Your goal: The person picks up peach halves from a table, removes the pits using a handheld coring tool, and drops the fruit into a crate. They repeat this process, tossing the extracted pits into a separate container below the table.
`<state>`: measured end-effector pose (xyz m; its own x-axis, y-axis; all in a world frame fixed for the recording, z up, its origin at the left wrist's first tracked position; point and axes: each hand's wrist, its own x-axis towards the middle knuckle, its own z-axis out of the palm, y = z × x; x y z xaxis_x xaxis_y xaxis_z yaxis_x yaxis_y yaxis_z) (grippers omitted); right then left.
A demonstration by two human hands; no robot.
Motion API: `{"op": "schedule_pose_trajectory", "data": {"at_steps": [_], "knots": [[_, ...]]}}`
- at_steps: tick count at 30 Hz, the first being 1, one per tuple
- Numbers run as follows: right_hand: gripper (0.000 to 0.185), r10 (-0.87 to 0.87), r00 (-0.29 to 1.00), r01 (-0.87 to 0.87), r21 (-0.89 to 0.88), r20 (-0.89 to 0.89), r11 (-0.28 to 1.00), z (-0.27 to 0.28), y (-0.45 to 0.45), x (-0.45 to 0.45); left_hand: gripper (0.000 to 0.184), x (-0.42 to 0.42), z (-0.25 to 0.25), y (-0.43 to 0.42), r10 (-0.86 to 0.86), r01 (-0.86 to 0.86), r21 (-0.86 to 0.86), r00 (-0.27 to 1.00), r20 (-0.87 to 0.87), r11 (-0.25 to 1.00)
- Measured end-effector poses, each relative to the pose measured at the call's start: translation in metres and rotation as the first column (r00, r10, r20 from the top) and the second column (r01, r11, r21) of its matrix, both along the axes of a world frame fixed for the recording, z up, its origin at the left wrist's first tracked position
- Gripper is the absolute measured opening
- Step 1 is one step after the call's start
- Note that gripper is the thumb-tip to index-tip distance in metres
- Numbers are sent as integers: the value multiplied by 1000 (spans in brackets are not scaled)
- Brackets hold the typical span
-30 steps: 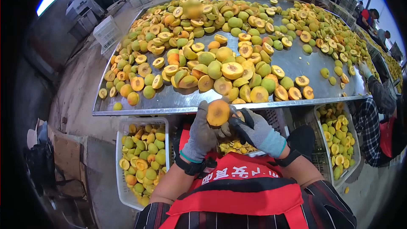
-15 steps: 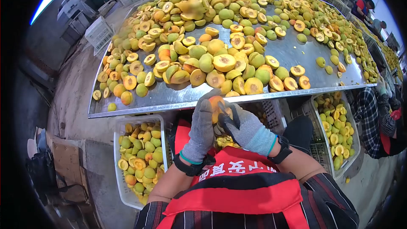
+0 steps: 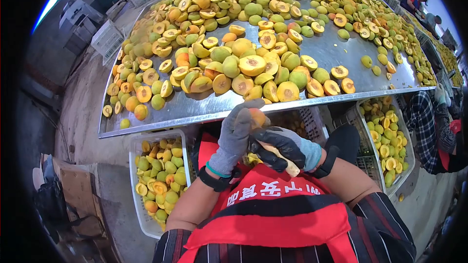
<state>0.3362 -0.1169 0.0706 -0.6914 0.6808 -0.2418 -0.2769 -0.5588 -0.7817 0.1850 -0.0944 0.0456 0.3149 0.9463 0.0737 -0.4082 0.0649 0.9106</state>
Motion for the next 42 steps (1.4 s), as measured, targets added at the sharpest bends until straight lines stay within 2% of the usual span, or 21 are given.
{"op": "schedule_pose_trajectory", "data": {"at_steps": [1,2,4,5,6,8,10,14,17,20,22,24,26,30,34,36,37,39,40,41,42], "knots": [[37,29,995,-54,-266,-97,962,2,2,4,47,4,-4,2,-14,15,-39,1000,27,999],[37,22,995,-48,-270,-97,962,-7,2,8,47,7,-10,4,-21,22,-43,999,27,999],[39,28,889,-210,-353,-457,912,-27,3,15,58,15,-19,8,11,-9,19,995,-101,1000],[37,1,887,-190,-364,-461,912,-31,-1,21,55,19,-20,8,-25,95,-355,980,198,930],[37,-6,891,-182,-369,-454,912,-33,-3,26,55,23,-23,8,-30,103,-358,978,206,928],[36,-81,889,-122,-403,-451,907,-38,-9,35,51,28,-32,10,-82,113,-316,991,109,942],[36,-183,870,-46,-444,-458,895,-49,-17,52,42,20,-14,7,92,-51,127,937,-336,991],[41,-308,900,146,-453,-308,879,-53,-23,83,34,-43,-2,-8,195,-152,122,786,-586,981],[40,-335,900,194,-431,-279,881,-52,-26,95,41,-109,14,-35,137,-132,86,446,-884,987],[40,-342,919,267,-330,-194,905,-41,-25,97,47,-156,33,-57,198,40,195,-325,-925,980],[37,-298,928,231,-286,-223,930,-41,-24,95,49,-146,47,-40,272,71,265,-378,-885,962],[36,-274,943,232,-218,-189,948,-43,-21,86,52,-114,47,-9,423,-61,418,129,-897,906],[37,-307,946,286,-185,-101,940,-42,-21,74,52,-77,24,28,466,50,487,218,-857,872],[36,-291,957,289,-135,7,948,-34,-25,61,48,-2,-11,86,156,167,167,75,-985,972],[32,-301,951,307,-97,67,947,-34,-32,62,44,11,-25,102,61,153,83,146,-987,985],[32,-317,947,321,-96,60,942,-33,-29,62,43,3,-34,102,138,39,171,435,-890,984],[33,-344,937,349,-96,60,932,-34,-26,61,43,2,-33,97,144,39,178,434,-889,983],[36,-403,914,405,-155,45,901,-36,-18,55,40,3,-28,76,176,-147,99,885,-431,984],[36,-406,913,408,-158,45,899,-34,-12,50,40,3,-19,66,171,-143,97,885,-432,985],[36,-455,891,449,-180,11,875,-32,-5,43,44,3,-9,55,299,-23,491,818,-491,871],[35,-501,865,487,-204,-21,849,-31,2,38,48,3,0,44,440,145,782,758,-482,606]]}}
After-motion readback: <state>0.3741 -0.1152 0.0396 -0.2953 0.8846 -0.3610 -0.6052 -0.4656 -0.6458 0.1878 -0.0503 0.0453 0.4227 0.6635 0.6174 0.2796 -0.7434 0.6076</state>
